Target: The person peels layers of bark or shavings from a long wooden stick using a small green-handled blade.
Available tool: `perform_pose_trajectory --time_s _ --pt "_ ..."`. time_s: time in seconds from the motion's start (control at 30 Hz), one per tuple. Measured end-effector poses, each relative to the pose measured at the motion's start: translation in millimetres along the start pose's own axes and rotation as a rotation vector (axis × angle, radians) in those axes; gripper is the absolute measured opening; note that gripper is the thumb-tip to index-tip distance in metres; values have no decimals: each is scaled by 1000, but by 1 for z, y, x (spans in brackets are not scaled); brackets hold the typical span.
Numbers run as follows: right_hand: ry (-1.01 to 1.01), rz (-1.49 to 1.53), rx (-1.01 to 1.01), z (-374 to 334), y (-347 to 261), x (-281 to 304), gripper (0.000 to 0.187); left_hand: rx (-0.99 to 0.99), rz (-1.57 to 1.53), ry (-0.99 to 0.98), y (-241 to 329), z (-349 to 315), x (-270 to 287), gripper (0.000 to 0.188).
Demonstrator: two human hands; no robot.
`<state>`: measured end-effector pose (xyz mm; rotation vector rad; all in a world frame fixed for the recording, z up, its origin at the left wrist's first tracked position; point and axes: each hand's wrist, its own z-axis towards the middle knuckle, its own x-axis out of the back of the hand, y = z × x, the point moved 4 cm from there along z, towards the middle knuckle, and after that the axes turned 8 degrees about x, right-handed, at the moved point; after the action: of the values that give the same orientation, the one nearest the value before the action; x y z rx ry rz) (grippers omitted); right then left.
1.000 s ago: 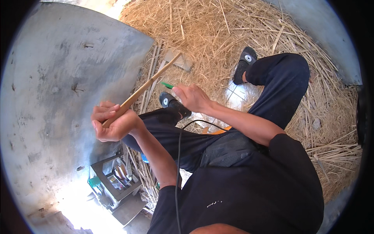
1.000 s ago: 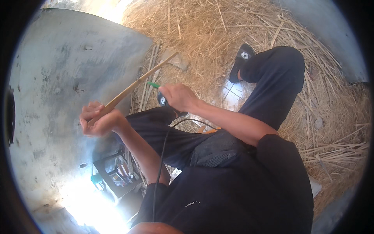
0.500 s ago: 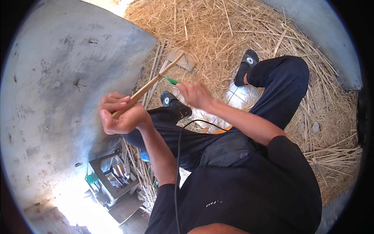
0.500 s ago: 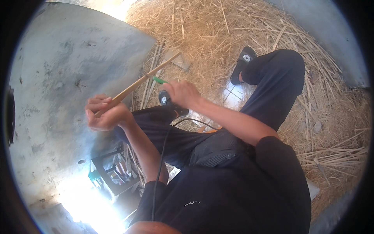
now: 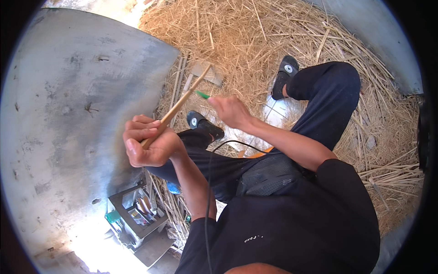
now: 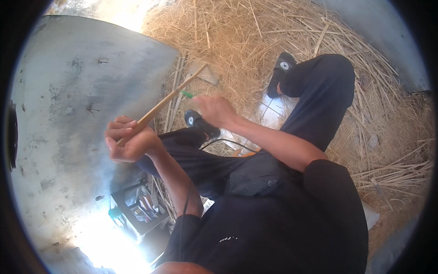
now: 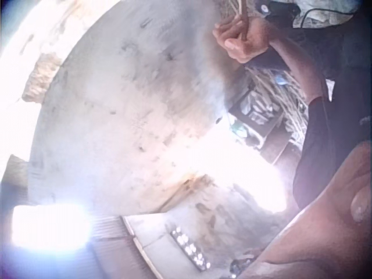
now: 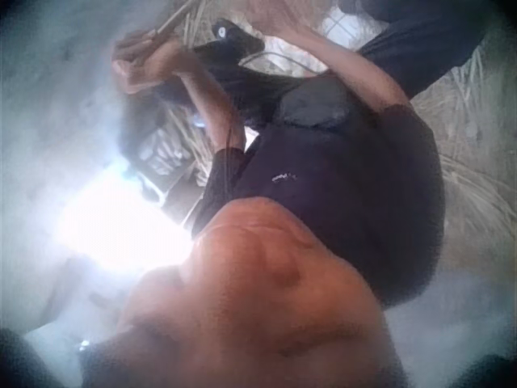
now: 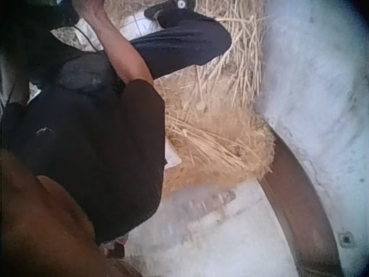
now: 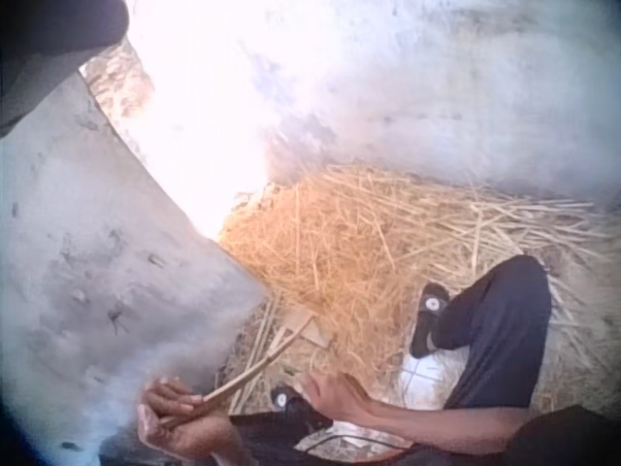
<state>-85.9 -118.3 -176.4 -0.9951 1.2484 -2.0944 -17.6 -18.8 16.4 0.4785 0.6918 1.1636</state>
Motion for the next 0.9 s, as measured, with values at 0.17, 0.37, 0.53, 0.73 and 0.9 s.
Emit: perform_pose_trajectory --time_s 0.17,0.37,0.53,0.73,0.9 --pt "-37 63 -101 -1 18 -9 48 43 -24 -8 -1 0 3 37" --pt "-96 110 65 5 -20 2 47 73 -27 -3 -2 -5 18 36" --pt "-31 62 -42 6 19 -22 48 86 -62 1 -4 1 23 36" --pt "-44 -44 -9 18 43 -27 47 54 -30 4 -5 2 26 37" --pt "-77 12 -57 10 38 -36 42 60 -37 29 -5 8 22 36"
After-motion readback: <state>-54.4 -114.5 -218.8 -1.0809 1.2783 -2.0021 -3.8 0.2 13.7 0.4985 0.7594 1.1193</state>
